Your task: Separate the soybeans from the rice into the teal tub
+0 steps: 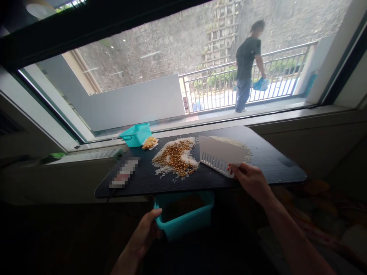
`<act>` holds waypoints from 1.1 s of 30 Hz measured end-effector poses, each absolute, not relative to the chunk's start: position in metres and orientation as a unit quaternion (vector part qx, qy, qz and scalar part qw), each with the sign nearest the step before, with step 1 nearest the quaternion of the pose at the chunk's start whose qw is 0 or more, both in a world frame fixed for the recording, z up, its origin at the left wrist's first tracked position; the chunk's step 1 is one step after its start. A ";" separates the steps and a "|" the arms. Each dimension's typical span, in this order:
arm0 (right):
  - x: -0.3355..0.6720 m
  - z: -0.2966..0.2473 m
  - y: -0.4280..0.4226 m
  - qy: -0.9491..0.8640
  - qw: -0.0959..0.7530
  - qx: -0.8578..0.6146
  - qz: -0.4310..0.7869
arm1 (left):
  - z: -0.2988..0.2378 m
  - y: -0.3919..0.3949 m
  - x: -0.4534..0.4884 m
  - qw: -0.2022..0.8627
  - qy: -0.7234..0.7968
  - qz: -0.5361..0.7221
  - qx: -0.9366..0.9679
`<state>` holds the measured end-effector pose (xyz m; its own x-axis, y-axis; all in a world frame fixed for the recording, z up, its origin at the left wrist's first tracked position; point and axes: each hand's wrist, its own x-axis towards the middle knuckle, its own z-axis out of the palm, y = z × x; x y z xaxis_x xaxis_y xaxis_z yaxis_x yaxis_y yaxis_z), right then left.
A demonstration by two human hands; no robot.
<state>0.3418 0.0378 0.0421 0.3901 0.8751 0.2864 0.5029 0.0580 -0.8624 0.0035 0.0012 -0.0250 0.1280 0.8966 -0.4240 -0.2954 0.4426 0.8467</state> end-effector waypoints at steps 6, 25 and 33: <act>0.344 0.040 0.044 -0.519 0.533 -0.640 0.189 | -0.029 0.002 0.001 0.691 0.494 0.426 0.310; 0.323 0.034 0.034 -0.549 0.502 -0.646 0.174 | -0.035 0.004 -0.001 0.697 0.495 0.412 0.314; 0.303 0.040 0.030 -0.560 0.489 -0.643 0.184 | -0.037 0.005 -0.001 0.702 0.483 0.418 0.315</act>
<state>0.3033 0.0302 0.0396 0.3049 0.9001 0.3112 0.5411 0.1052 -0.8343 -0.0014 0.0046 -0.0372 0.1841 0.8909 -0.4153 -0.2818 0.4526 0.8460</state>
